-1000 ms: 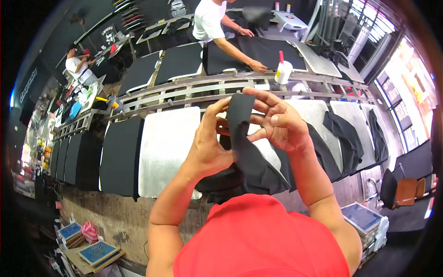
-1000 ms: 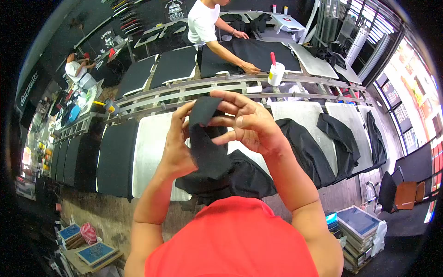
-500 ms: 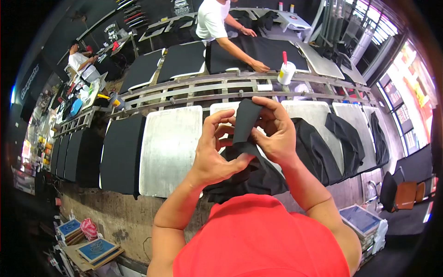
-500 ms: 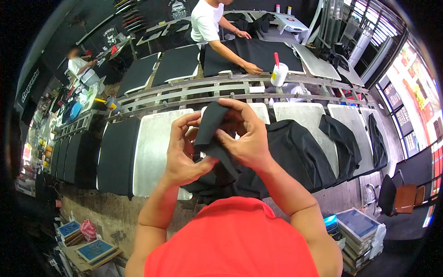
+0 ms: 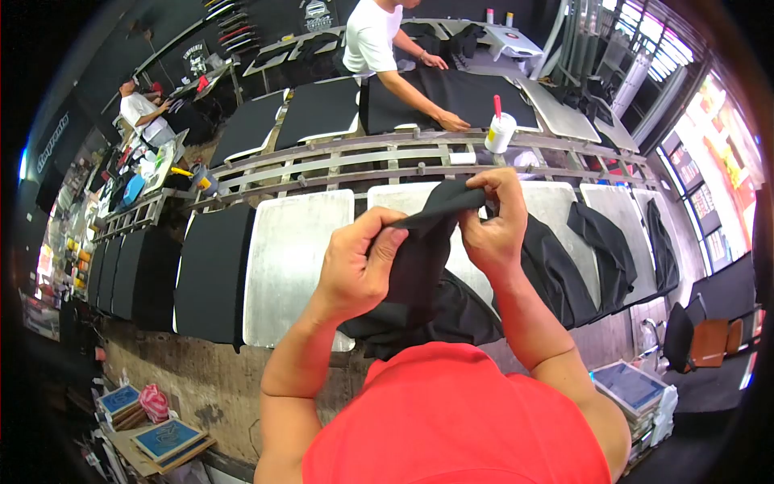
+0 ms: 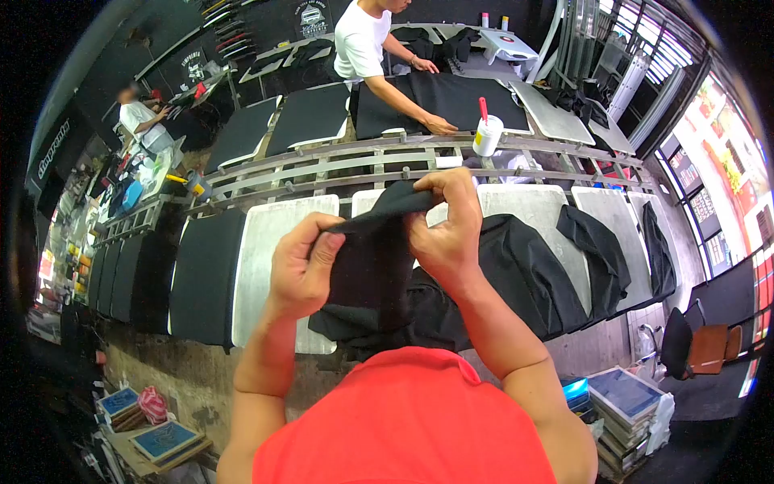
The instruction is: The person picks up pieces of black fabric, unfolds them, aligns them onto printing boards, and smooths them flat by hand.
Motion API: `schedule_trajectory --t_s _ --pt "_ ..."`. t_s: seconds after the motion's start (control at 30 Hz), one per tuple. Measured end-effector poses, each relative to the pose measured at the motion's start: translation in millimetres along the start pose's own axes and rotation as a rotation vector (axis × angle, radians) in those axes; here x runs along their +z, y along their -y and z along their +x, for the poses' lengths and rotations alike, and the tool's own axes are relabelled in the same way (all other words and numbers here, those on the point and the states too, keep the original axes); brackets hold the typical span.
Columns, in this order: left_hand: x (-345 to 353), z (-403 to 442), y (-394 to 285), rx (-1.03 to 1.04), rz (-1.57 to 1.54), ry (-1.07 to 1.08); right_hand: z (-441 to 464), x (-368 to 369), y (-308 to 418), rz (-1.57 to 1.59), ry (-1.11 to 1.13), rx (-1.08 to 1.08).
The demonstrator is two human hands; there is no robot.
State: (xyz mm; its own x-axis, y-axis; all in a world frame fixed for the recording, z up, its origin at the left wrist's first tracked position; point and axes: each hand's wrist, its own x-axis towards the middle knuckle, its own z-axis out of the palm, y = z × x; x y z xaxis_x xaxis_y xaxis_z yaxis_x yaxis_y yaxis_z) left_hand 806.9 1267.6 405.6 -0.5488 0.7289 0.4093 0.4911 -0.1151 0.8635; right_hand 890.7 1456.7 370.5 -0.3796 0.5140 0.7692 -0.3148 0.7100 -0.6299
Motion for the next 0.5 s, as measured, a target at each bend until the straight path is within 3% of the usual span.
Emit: schedule_trajectory --t_s 0.03,0.1,0.13,0.17,0.23,0.3,0.33,0.37,0.4,0.47,0.5 --pt "-5 1 0 0.0 -0.001 -0.002 3 -1 -2 0.0 0.002 -0.001" --pt "-16 4 -2 -0.048 -0.371 -0.028 7 -5 -10 -0.04 0.088 0.056" --pt "-19 8 -6 -0.03 -0.505 -0.075 1 -4 -27 0.105 0.202 0.161" --pt "-23 10 -9 -0.013 -0.638 -0.122 1 -10 -28 0.336 0.37 0.463" --pt "-40 14 -4 -0.108 -0.648 -0.244 7 -26 -9 1.118 0.544 0.835" --pt "-52 20 -3 -0.183 -0.811 -0.203 12 -37 -7 1.358 0.571 0.793" --pt "-52 20 0 -0.18 -0.851 -0.144 9 -35 -2 1.084 0.593 0.65" --pt "-43 23 9 -0.282 -0.755 -0.216 4 -29 7 0.811 0.603 0.506" --pt "-34 21 6 -0.248 -0.734 -0.071 0 -24 27 0.462 0.686 0.452" --pt "-25 23 0 -0.178 -0.798 0.256 -11 -4 39 0.271 0.783 0.416" --pt "-22 23 -2 -0.218 -0.818 0.271 -17 2 33 0.228 0.83 0.459"
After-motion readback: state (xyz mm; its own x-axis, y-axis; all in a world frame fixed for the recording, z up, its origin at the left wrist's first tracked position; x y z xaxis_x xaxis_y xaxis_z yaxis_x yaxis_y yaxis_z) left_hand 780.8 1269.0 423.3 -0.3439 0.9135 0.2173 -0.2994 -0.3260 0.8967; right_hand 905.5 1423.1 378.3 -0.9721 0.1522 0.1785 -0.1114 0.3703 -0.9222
